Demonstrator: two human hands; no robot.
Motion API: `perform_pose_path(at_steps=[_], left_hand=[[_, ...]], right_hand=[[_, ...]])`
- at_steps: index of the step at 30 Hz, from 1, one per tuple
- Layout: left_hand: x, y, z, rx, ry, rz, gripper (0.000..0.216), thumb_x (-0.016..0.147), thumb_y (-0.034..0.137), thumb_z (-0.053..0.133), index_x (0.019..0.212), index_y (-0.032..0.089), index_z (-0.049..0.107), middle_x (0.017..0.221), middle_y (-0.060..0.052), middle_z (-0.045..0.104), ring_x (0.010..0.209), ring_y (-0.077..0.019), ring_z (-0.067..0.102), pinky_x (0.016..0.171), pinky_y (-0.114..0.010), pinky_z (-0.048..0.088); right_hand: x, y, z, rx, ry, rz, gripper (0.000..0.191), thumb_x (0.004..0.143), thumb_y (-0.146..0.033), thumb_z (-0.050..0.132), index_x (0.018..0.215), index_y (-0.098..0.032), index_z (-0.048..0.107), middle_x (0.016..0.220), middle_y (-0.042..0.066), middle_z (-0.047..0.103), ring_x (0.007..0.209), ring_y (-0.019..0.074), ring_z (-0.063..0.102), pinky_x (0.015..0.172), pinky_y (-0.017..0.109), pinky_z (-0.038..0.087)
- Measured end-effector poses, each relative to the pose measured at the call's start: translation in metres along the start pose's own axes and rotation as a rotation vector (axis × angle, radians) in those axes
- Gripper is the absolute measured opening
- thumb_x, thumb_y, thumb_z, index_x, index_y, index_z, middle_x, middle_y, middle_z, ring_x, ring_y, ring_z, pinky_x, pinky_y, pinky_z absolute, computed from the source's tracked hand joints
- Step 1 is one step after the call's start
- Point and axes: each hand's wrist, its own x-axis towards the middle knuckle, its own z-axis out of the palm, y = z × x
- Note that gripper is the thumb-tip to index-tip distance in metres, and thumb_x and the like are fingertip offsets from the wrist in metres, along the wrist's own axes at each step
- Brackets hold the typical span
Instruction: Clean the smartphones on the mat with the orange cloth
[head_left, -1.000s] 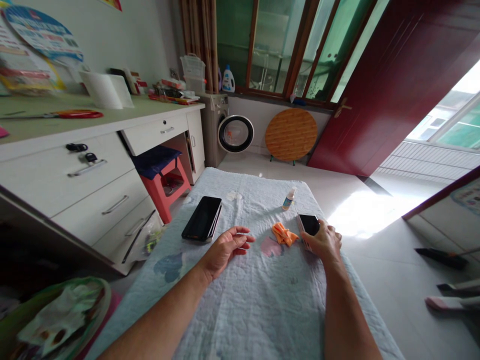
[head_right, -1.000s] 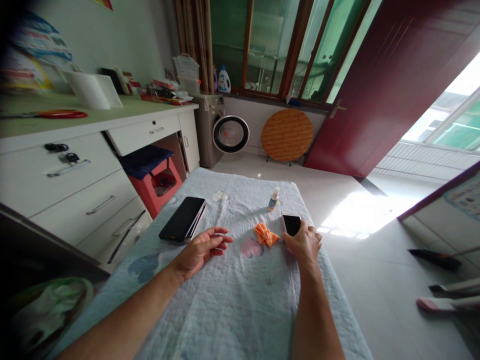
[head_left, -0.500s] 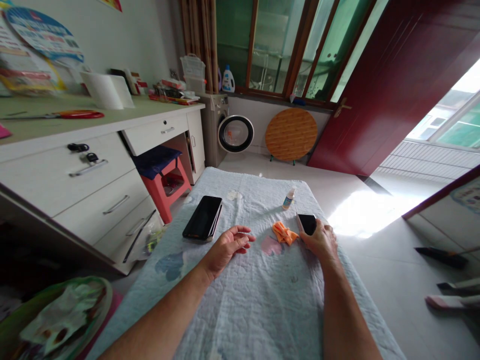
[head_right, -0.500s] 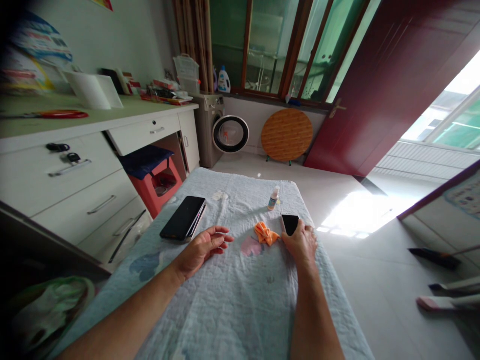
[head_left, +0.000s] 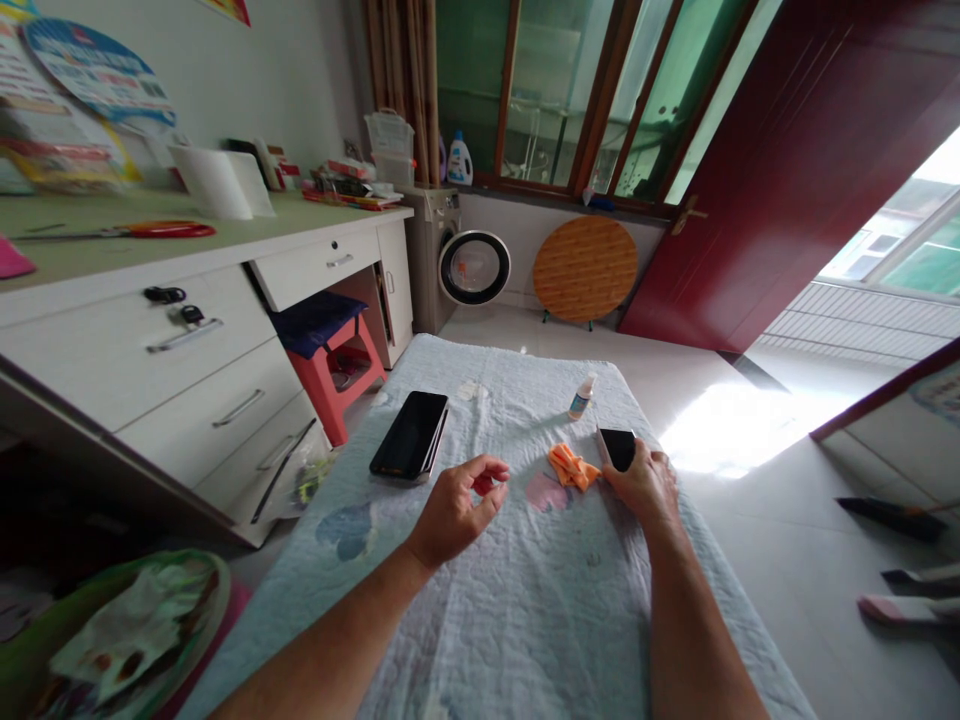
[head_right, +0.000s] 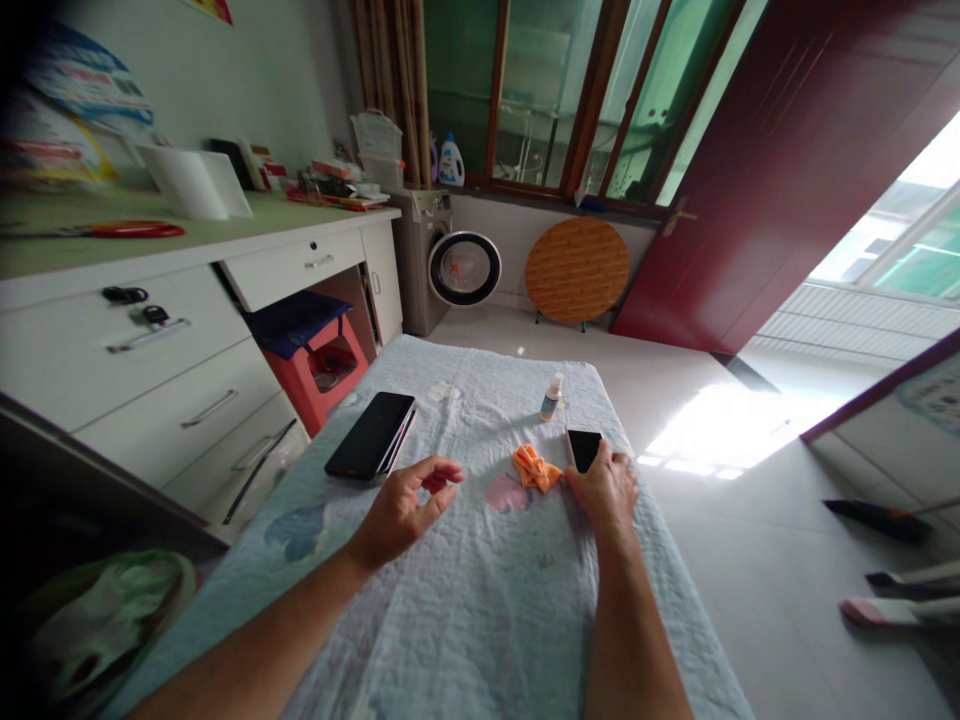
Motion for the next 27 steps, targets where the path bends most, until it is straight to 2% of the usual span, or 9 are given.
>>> perform_pose_path(at_steps=[5, 9, 11, 13, 16, 19, 23, 27], left_hand=[[0.002, 0.001, -0.004, 0.081, 0.110, 0.069, 0.021, 0.071, 0.023, 0.068, 0.092, 0.024, 0.070, 0.090, -0.005, 0.067, 0.079, -0.0224, 0.057, 0.082, -0.032, 0.042], [0.007, -0.005, -0.014, 0.328, 0.214, 0.275, 0.025, 0.076, 0.021, 0.063, 0.100, 0.024, 0.067, 0.108, -0.007, 0.065, 0.105, -0.0278, 0.055, 0.102, -0.038, 0.032], [0.010, -0.007, -0.022, 0.528, 0.264, 0.345, 0.027, 0.079, 0.020, 0.058, 0.106, 0.023, 0.064, 0.116, -0.008, 0.063, 0.111, -0.0281, 0.052, 0.105, -0.040, 0.028], [0.014, -0.009, -0.031, 0.717, 0.340, 0.375, 0.030, 0.082, 0.021, 0.055, 0.111, 0.021, 0.061, 0.122, -0.010, 0.059, 0.114, -0.0291, 0.049, 0.105, -0.042, 0.025], [0.019, -0.011, -0.043, 0.917, 0.461, 0.336, 0.032, 0.084, 0.024, 0.053, 0.115, 0.020, 0.057, 0.128, -0.011, 0.055, 0.117, -0.0316, 0.047, 0.103, -0.045, 0.024], [0.024, -0.014, -0.052, 1.047, 0.540, 0.280, 0.035, 0.084, 0.029, 0.053, 0.118, 0.017, 0.054, 0.130, -0.015, 0.052, 0.118, -0.0341, 0.045, 0.101, -0.047, 0.024], [0.027, -0.021, -0.057, 1.199, 0.576, 0.176, 0.045, 0.081, 0.036, 0.057, 0.120, 0.014, 0.051, 0.125, -0.019, 0.054, 0.111, -0.0373, 0.048, 0.093, -0.048, 0.029], [0.027, -0.025, -0.056, 1.314, 0.538, 0.047, 0.049, 0.080, 0.040, 0.056, 0.120, 0.012, 0.050, 0.121, -0.019, 0.056, 0.103, -0.0359, 0.052, 0.087, -0.046, 0.034]], right_hand=[[-0.002, 0.000, -0.004, -0.011, -0.003, 0.014, 0.078, 0.070, -0.058, 0.053, 0.136, -0.018, 0.041, 0.124, 0.019, 0.049, 0.110, 0.0370, 0.050, 0.084, 0.048, 0.043], [-0.005, -0.005, -0.010, 0.007, 0.139, -0.007, 0.075, 0.072, -0.058, 0.053, 0.135, -0.019, 0.043, 0.134, 0.017, 0.042, 0.118, 0.0383, 0.041, 0.091, 0.051, 0.037], [-0.008, -0.011, -0.013, 0.084, 0.221, -0.112, 0.063, 0.077, -0.052, 0.050, 0.130, -0.019, 0.048, 0.131, 0.014, 0.045, 0.117, 0.0338, 0.043, 0.094, 0.047, 0.036], [-0.012, -0.019, -0.013, 0.196, 0.247, -0.295, 0.046, 0.082, -0.045, 0.047, 0.118, -0.018, 0.057, 0.120, 0.011, 0.054, 0.109, 0.0274, 0.048, 0.094, 0.040, 0.037], [-0.019, -0.032, -0.010, 0.321, 0.179, -0.537, 0.032, 0.086, -0.039, 0.043, 0.096, -0.018, 0.065, 0.103, 0.008, 0.061, 0.095, 0.0218, 0.054, 0.089, 0.033, 0.040], [-0.026, -0.041, -0.004, 0.336, 0.154, -0.613, 0.029, 0.087, -0.039, 0.045, 0.088, -0.018, 0.065, 0.095, 0.007, 0.062, 0.090, 0.0208, 0.054, 0.086, 0.033, 0.040], [-0.031, -0.048, 0.004, 0.313, 0.159, -0.637, 0.027, 0.087, -0.039, 0.048, 0.091, -0.018, 0.065, 0.095, 0.007, 0.061, 0.088, 0.0208, 0.053, 0.083, 0.033, 0.040], [-0.034, -0.050, 0.012, 0.268, 0.145, -0.657, 0.027, 0.086, -0.035, 0.050, 0.102, -0.018, 0.063, 0.101, 0.008, 0.060, 0.091, 0.0219, 0.051, 0.086, 0.035, 0.038]])
